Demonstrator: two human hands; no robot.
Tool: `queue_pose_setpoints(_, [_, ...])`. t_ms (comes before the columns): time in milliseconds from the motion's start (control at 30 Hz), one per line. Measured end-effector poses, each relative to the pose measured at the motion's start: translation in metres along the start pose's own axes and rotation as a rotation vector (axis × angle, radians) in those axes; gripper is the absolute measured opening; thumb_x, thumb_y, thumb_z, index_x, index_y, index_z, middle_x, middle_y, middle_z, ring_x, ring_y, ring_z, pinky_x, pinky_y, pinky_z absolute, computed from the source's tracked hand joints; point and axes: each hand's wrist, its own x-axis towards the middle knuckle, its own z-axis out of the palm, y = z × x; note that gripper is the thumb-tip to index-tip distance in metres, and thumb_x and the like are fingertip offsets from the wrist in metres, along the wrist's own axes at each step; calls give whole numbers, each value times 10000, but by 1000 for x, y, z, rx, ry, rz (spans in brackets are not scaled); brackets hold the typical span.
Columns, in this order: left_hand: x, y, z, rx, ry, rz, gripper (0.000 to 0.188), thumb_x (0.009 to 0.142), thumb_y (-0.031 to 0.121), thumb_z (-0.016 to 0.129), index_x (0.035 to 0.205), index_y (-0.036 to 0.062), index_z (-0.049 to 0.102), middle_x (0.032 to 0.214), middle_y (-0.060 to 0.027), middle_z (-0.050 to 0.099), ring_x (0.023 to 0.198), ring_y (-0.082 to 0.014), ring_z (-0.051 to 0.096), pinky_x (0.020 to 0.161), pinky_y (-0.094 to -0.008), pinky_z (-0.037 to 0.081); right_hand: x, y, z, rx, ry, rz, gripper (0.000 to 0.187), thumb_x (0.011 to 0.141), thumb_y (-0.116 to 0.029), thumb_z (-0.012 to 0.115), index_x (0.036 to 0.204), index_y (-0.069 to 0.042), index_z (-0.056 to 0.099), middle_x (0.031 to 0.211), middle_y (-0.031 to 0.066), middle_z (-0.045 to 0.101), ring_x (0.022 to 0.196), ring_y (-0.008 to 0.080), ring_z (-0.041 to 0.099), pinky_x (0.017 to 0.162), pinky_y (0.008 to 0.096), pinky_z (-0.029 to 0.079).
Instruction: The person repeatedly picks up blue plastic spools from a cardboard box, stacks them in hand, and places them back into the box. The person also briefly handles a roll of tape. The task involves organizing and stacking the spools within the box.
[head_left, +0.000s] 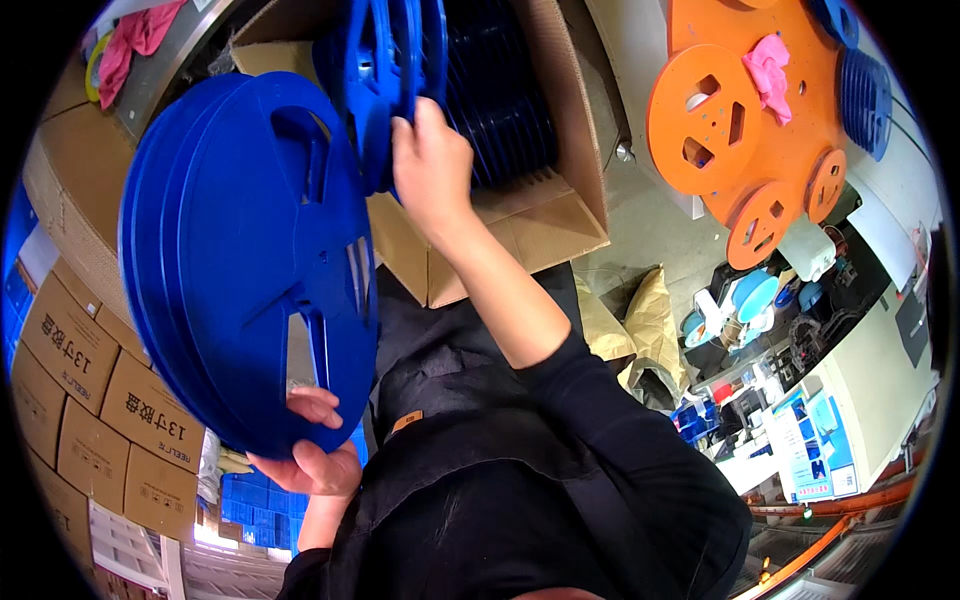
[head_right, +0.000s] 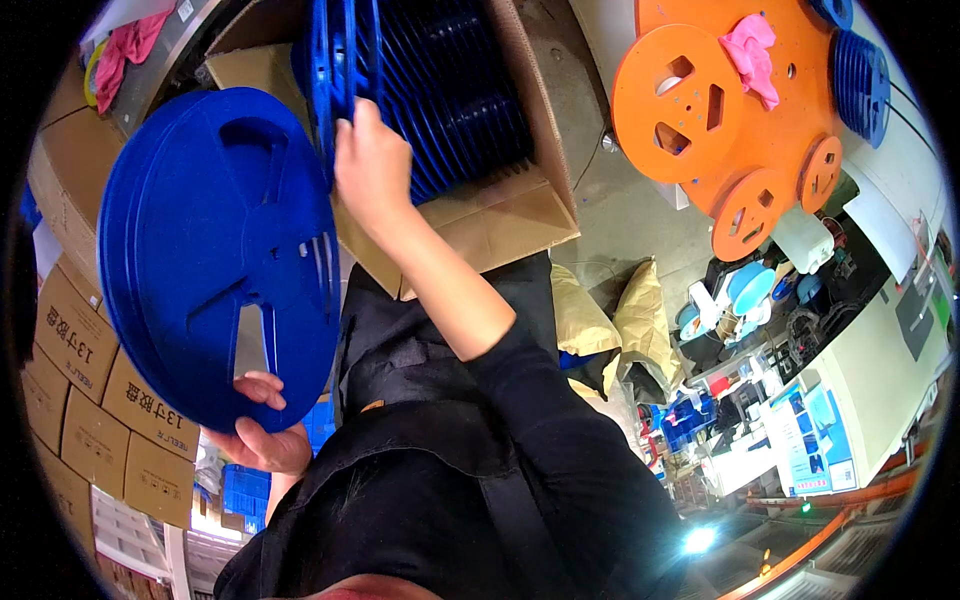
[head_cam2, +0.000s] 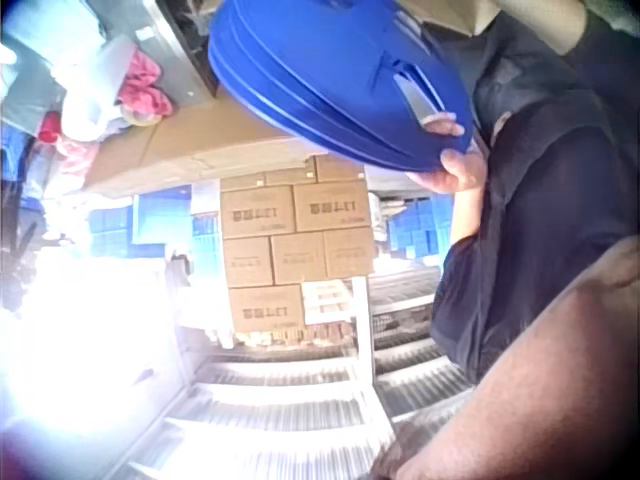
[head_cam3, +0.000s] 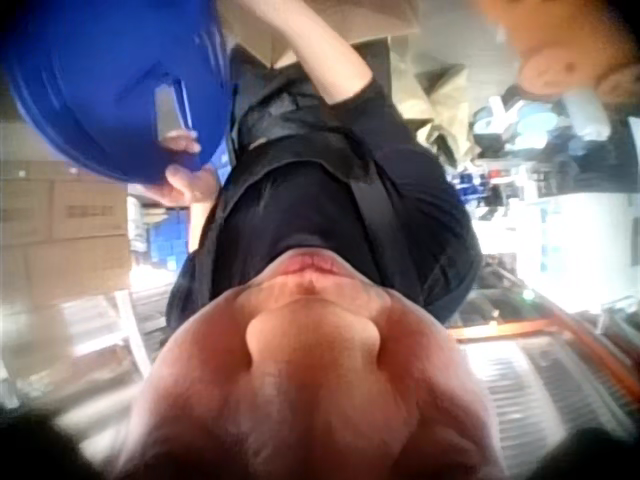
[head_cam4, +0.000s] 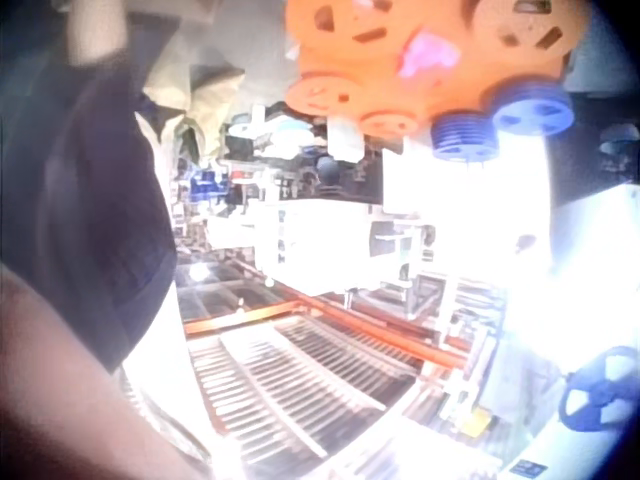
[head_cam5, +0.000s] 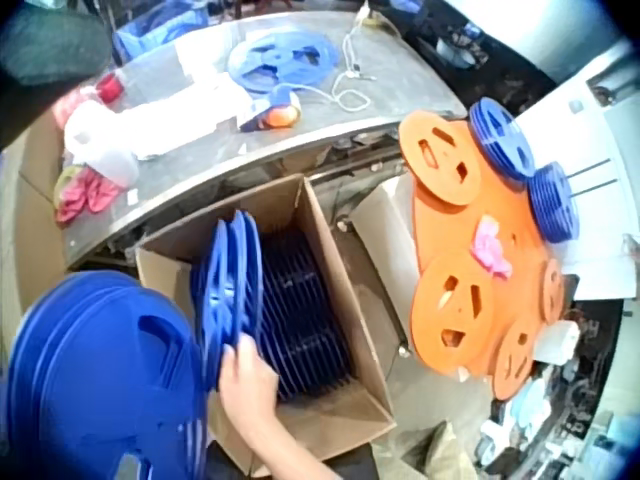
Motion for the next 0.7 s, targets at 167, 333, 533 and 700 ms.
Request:
queue_pose_setpoints(167, [8,14,13,-3,44,136,513,933,343,532,1321,30,415,704,-87,501,507,-136,444,498,-309,427,3,-14,4,-22,-140,12,232,896,-118,545,1064,42,542,690,229,621,636,366,644,592,419,522])
queue_pose_setpoints(333, [56,61,-11,-235,75,-30,426,906,440,561,931,29,454,647,-18,407,516,-74,406,495,-235,373,3,3,-1,89,-171,-28,324,915,-141,515,1173,55,514,781,259,634,693,394,643,645,434,523])
queue_pose_setpoints(533, [85,118,16,-479,85,-60,411,940,432,530,901,32,443,676,-21,490,448,-64,441,462,-180,412,-30,0,-10,262,-480,10,468,892,-90,492,1325,55,389,1178,263,568,1060,353,596,897,409,481])
queue_pose_setpoints(700, [61,117,112,-364,24,-356,312,985,333,455,1012,24,436,714,-32,451,542,-84,447,542,-236,456,-70,12,13,249,-283,-253,523,873,-66,515,1358,34,348,1234,261,525,1125,358,547,938,412,454])
